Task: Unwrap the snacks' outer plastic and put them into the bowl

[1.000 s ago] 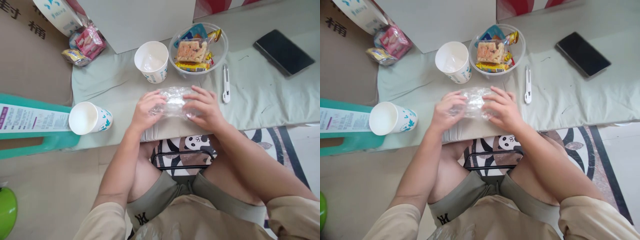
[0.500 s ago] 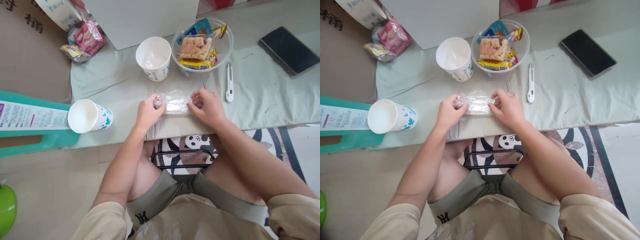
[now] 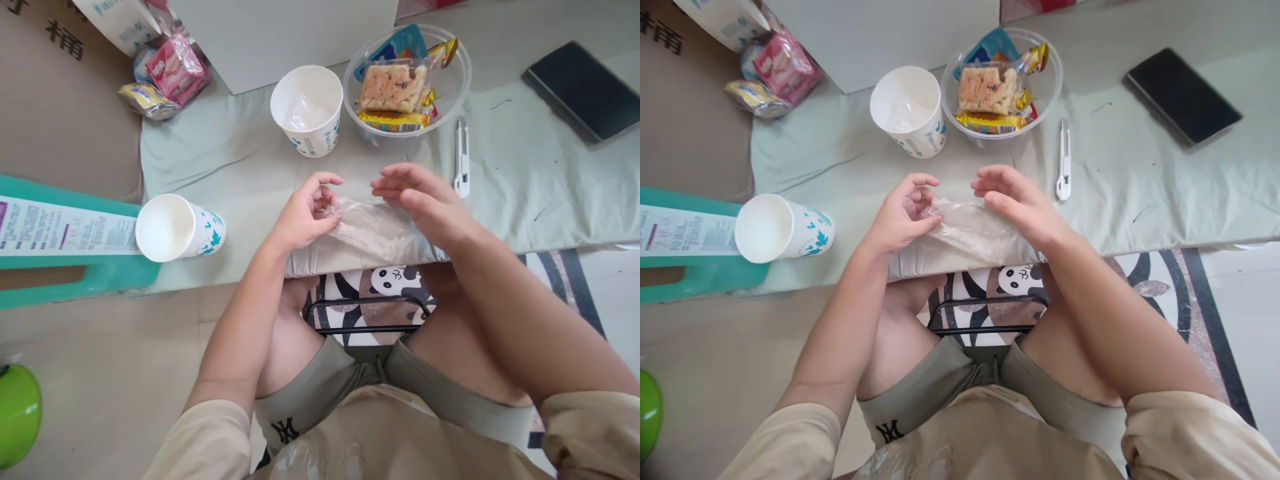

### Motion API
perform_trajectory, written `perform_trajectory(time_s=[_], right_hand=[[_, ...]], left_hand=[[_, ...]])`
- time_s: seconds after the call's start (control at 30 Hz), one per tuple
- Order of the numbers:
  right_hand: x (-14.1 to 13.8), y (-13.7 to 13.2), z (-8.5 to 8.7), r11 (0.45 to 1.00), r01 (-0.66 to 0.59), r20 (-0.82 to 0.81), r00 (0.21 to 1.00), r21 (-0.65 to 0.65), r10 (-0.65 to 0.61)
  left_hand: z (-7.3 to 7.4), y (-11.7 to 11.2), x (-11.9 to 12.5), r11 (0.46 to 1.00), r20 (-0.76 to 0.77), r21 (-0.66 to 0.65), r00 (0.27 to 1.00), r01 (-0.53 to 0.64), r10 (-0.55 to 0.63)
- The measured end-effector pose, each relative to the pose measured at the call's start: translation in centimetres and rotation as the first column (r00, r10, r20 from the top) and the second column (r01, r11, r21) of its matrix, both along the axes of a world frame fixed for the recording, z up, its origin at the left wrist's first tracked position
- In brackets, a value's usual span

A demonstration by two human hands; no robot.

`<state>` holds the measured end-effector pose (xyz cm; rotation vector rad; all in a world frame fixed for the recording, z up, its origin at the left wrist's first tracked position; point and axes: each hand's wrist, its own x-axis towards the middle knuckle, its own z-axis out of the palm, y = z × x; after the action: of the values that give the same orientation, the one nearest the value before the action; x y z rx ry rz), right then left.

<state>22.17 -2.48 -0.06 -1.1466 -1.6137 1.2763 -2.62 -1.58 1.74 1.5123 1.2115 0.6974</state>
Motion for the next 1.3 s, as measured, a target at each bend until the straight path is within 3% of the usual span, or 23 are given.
perform_trajectory(time_s=[0.1,0.2,0.27,0.4,0.6,0.8,0.97,1.03,1.17,1.3], right_hand=[[-0.5,0.2,0.7,0.958,-0.177,-0.111,0.982,-0.227,0.155],[-1.4,0.0,1.1,0.923,-0.258,-0.012,0.964,-0.285,0.266],[-1.9,-0.3,1.2,0.953,-0.182,0.043,0.979,-0.241,0.197],[-2.2,-0.5,0.9,0.991,0.038,0.056,0.998,-0.126,-0.032],[-1.5,-0.7,0.2,0.990,-0.042,0.037,0.998,-0.138,0.048],[-1.2,-1.1,0.8,0.994,0.111,0.000,0.994,0.014,-0.111],[-1.1,-0.8,1.0,0.996,0.085,-0.049,0.995,0.031,-0.083],[-1.3,-0.5,0.5,0.994,0.090,-0.078,0.993,0.058,-0.086],[-2.3,0.0,-0.4,0.987,0.163,-0.176,0.971,0.006,-0.160],[-2.8,0.7,-0.2,0.984,0.178,-0.258,0.949,-0.030,-0.179]], left_hand=[[0.6,0.3,0.6,0.996,0.040,-0.085,0.999,0.026,-0.023],[0.7,0.5,1.6,0.995,0.082,-0.078,0.994,-0.068,0.074],[0.4,0.4,2.2,0.989,0.152,-0.115,0.983,-0.089,0.106],[-0.2,-0.3,3.0,0.973,0.203,-0.224,0.979,0.047,0.000],[-0.4,-0.4,2.8,0.981,0.033,-0.182,0.997,-0.063,0.070],[-0.6,-0.2,2.6,0.967,0.118,-0.221,0.981,-0.127,0.156],[-0.6,0.3,2.5,0.971,0.254,-0.240,0.966,0.009,0.054],[-1.1,0.7,2.6,0.988,0.299,-0.152,0.953,0.000,0.046],[-2.0,1.3,3.2,0.985,0.337,0.097,0.936,-0.142,0.101],[-2.4,1.5,4.2,0.991,0.394,0.000,0.910,-0.136,0.126]])
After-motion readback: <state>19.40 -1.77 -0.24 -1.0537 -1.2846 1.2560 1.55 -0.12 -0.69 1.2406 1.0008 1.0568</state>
